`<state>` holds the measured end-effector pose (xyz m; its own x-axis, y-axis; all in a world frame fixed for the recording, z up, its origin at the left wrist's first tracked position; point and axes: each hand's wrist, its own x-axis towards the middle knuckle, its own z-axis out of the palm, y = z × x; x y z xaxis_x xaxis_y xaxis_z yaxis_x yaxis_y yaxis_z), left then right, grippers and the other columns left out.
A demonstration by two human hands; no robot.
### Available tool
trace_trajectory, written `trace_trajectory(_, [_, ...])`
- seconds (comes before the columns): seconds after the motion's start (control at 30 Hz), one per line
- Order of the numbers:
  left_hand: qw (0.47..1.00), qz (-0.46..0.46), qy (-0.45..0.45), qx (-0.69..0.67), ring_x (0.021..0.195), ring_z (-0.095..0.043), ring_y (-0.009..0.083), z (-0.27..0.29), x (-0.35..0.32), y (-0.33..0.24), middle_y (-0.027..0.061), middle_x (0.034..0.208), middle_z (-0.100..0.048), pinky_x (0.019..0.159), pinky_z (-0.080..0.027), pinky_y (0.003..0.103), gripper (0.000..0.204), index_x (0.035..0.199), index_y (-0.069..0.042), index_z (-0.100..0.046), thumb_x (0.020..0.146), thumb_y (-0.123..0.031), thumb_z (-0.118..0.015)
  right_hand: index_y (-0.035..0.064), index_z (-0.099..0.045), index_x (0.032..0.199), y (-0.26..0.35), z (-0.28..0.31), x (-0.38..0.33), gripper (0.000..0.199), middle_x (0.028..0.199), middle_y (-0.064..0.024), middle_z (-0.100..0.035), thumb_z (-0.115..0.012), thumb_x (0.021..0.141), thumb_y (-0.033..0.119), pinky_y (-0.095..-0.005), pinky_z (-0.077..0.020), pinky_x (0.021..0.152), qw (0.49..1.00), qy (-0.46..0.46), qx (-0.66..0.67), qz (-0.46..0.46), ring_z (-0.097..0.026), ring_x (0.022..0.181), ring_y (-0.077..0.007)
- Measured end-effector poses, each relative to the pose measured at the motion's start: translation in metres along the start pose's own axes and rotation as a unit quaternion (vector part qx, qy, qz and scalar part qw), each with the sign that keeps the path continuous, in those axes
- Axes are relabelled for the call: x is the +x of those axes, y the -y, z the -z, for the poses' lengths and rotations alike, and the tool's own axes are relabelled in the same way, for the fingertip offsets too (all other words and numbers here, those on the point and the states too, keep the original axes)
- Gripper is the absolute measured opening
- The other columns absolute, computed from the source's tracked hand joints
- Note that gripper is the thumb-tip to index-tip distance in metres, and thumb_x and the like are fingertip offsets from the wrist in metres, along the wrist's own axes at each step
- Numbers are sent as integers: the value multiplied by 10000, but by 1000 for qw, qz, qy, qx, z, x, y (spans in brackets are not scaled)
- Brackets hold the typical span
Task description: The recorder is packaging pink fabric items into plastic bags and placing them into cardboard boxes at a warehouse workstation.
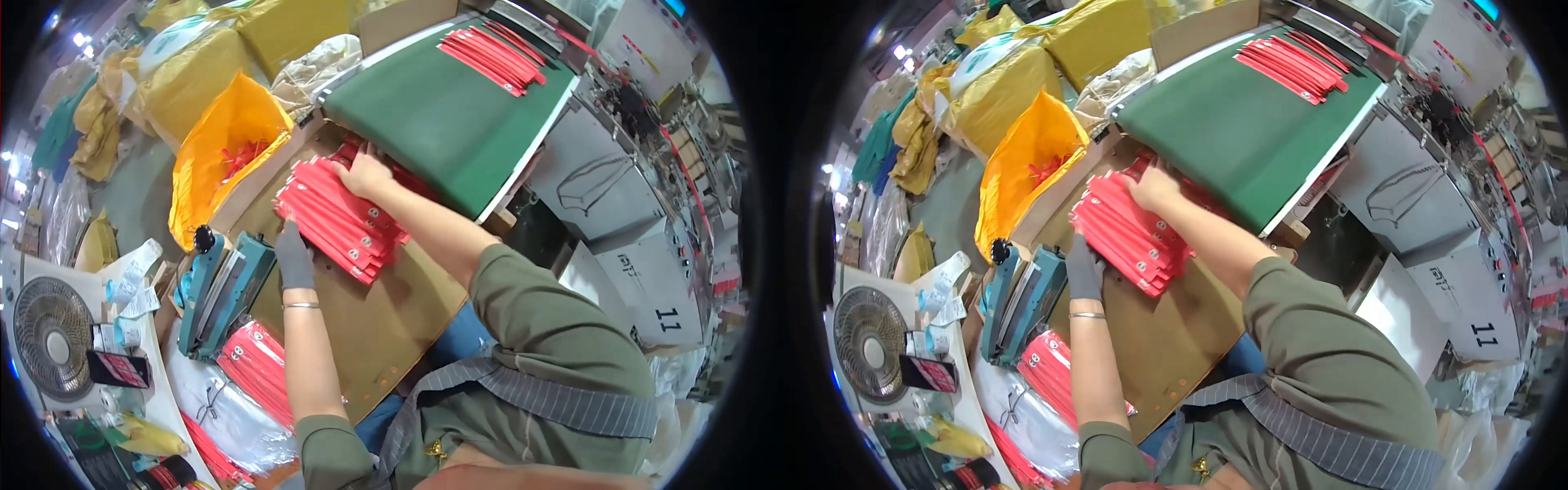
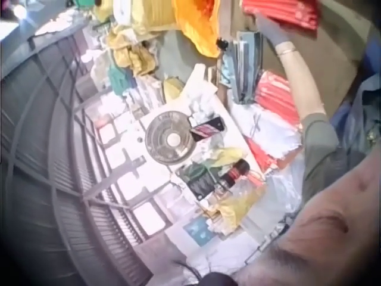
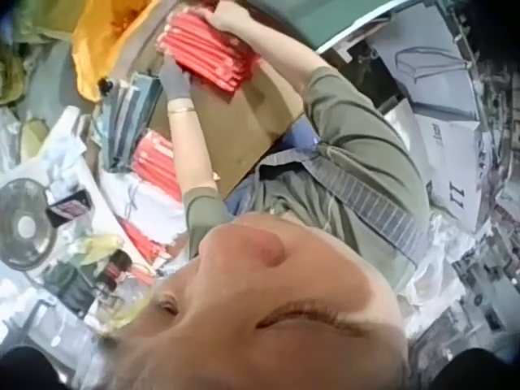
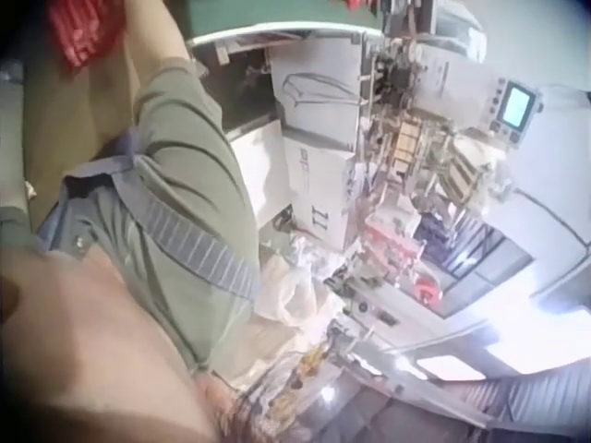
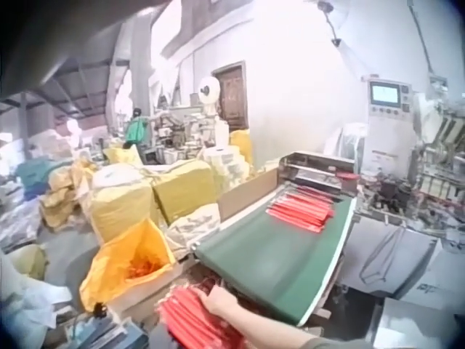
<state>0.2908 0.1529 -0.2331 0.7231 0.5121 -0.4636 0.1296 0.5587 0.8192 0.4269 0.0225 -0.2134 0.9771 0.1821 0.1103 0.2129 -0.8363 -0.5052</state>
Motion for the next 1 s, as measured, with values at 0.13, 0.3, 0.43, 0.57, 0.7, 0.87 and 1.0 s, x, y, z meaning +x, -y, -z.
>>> trace_trajectory(0.13, [995,72,64,-29,1248,-426,289,-6,1,1,128,1363,-432,981,-381,455,733,1371,-72,-381,822,-501,-609,-119,-375,1268,10,12,-17,972,1249,-304,-474,-534,748,687,-428,-437,934,984,171,35,-26,-537,1105,-388])
trace_trajectory(0.3, [995,55,87,19,1268,-393,314,-1,-13,2,146,1377,-372,1007,-369,488,821,1356,-27,-339,788,-542,-633,-102,-554,1134,-15,18,0,937,1151,-260,-575,-541,713,735,-398,-474,889,947,251,185,-78,-576,1074,-335])
trace_trajectory(0.43, [978,-104,170,63,1180,-485,265,-4,-22,5,156,1285,-478,981,-408,420,685,1302,2,-407,851,-474,-603,-67,-664,938,15,23,-47,813,1022,-245,-641,-610,665,697,-384,-504,833,948,280,148,33,-645,927,-310])
trace_trajectory(0.57, [984,68,162,-36,1123,-530,258,5,-39,-4,156,1265,-493,958,-445,388,665,1313,17,-392,864,-422,-611,-35,-654,1033,8,-20,-71,699,1009,-185,-654,-703,675,564,-367,-496,838,803,394,441,-76,-648,889,-259])
trace_trajectory(0.7, [987,-62,151,-15,1115,-533,256,20,-75,-11,158,1260,-486,951,-457,383,612,1310,25,-392,870,-329,-626,-17,-602,1139,29,8,-103,541,1125,-144,-616,-757,735,307,-319,-465,888,640,341,688,17,-601,991,-182])
trace_trajectory(0.87, [917,-319,142,192,1118,-519,250,31,-143,-42,142,1251,-492,945,-434,391,667,1318,22,-384,792,-252,-688,3,-308,1374,40,89,-119,865,1190,-130,-565,-802,683,168,-311,-405,972,597,355,679,238,-537,1089,-163])
trace_trajectory(1.0, [869,-330,115,351,1111,-519,246,60,-155,-22,119,1246,-506,932,-435,377,753,1306,-4,-408,680,-187,-786,46,-237,1412,23,100,-125,1041,1215,-151,-519,-855,589,206,-325,-384,994,672,275,555,405,-502,1132,-208])
